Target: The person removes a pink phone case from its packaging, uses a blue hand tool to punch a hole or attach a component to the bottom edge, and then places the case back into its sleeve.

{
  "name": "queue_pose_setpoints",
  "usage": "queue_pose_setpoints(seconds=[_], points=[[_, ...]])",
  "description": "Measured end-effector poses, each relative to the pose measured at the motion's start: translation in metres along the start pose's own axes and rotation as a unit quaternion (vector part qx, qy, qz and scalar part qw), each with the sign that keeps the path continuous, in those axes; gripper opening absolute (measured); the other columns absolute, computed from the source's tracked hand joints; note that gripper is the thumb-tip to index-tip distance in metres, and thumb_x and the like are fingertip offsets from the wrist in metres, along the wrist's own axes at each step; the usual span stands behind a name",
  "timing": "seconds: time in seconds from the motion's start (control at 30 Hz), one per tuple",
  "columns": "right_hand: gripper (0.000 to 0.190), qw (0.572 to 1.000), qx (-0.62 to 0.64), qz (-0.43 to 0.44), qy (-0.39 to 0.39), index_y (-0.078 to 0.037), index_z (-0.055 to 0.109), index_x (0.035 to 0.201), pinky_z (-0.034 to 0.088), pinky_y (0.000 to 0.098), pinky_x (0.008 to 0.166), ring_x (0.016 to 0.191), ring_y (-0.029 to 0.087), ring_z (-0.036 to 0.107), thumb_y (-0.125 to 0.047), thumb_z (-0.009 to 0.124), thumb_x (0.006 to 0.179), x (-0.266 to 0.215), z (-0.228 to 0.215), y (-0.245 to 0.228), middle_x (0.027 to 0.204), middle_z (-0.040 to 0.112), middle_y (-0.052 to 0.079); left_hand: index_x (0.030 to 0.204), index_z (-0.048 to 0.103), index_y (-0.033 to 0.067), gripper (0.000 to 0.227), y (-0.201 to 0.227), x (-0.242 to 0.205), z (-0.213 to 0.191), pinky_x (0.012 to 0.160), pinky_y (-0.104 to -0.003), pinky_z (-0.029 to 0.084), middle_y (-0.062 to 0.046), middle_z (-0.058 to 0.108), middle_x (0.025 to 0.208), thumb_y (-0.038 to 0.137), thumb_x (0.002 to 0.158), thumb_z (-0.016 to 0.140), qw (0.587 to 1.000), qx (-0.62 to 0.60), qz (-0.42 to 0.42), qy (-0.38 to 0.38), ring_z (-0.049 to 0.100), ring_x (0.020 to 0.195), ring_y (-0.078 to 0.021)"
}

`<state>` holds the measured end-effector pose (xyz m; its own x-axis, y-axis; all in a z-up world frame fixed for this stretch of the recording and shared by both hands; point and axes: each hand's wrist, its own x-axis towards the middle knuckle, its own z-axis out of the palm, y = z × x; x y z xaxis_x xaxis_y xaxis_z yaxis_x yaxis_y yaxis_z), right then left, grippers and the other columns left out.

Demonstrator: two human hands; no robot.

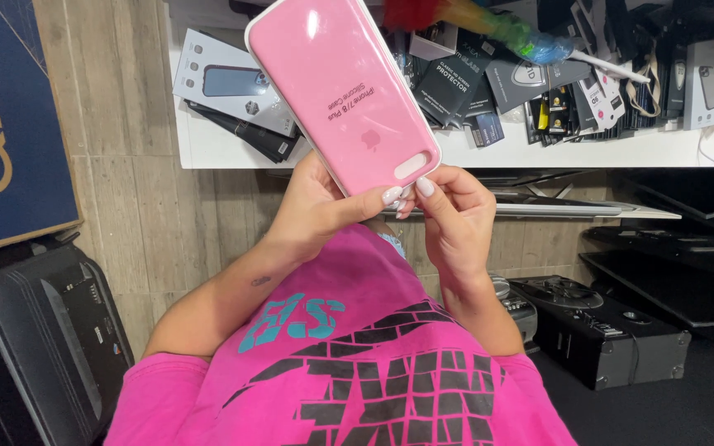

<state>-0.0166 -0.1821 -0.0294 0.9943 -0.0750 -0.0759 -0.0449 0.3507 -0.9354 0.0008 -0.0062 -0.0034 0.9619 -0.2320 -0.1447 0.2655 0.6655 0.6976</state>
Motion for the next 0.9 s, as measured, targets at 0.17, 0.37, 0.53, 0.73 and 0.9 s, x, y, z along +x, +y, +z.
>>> queue_pose_setpoints(seconds=[0.17, 0.37, 0.53, 0.73, 0.9], points=[[0.013, 0.999, -0.011, -0.026, 0.015, 0.012, 0.068, 0.096, 0.067, 0.0343, 0.066, 0.067, 0.022, 0.074, -0.001, 0.071, 0.097, -0.003, 0.008, 0.000, 0.079, 0.069, 0.022, 0.121, 0.063, -0.0023, 0.052, -0.012, -0.004, -0.006, 0.076, -0.037, 0.069, -0.015, 0.076, 0.099, 0.000, 0.077, 0.092, 0.998, 0.053, 0.024, 0.013, 0.076, 0.092, -0.0197], [0.013, 0.997, -0.039, -0.067, 0.009, 0.011, 0.069, 0.091, 0.063, 0.0330, 0.064, 0.066, 0.020, 0.070, -0.001, 0.074, 0.095, -0.004, 0.014, 0.003, 0.082, 0.066, 0.020, 0.123, 0.063, 0.0001, 0.054, -0.023, -0.008, -0.012, 0.085, -0.036, 0.066, -0.012, 0.076, 0.105, 0.000, 0.077, 0.092, 0.995, 0.081, 0.043, 0.048, 0.072, 0.102, -0.0156], [0.014, 0.997, -0.041, -0.068, 0.002, 0.011, 0.069, 0.091, 0.062, 0.0325, 0.062, 0.066, 0.020, 0.070, -0.002, 0.074, 0.094, -0.007, 0.012, 0.006, 0.083, 0.066, 0.019, 0.123, 0.064, 0.0006, 0.054, -0.023, -0.010, -0.009, 0.088, -0.037, 0.064, -0.012, 0.076, 0.106, 0.000, 0.077, 0.092, 0.994, 0.078, 0.045, 0.053, 0.070, 0.104, -0.0148], [0.014, 0.996, -0.038, -0.065, -0.057, 0.012, 0.068, 0.095, 0.063, 0.0352, 0.068, 0.073, 0.023, 0.071, -0.002, 0.071, 0.096, -0.002, 0.006, -0.003, 0.086, 0.066, 0.021, 0.124, 0.062, 0.0013, 0.054, -0.021, -0.009, -0.013, 0.078, -0.036, 0.065, -0.013, 0.076, 0.103, 0.000, 0.078, 0.090, 0.994, 0.087, 0.043, 0.044, 0.073, 0.095, -0.0167], [0.031, 0.994, -0.013, 0.004, -0.111, 0.013, 0.064, 0.113, 0.064, 0.0365, 0.077, 0.081, 0.022, 0.070, -0.015, 0.063, 0.102, 0.014, -0.002, -0.017, 0.092, 0.065, 0.019, 0.120, 0.058, 0.0030, 0.046, -0.015, -0.004, -0.016, 0.064, -0.035, 0.069, -0.016, 0.076, 0.091, -0.003, 0.082, 0.084, 0.998, 0.058, 0.013, 0.022, 0.079, 0.070, -0.0250]])
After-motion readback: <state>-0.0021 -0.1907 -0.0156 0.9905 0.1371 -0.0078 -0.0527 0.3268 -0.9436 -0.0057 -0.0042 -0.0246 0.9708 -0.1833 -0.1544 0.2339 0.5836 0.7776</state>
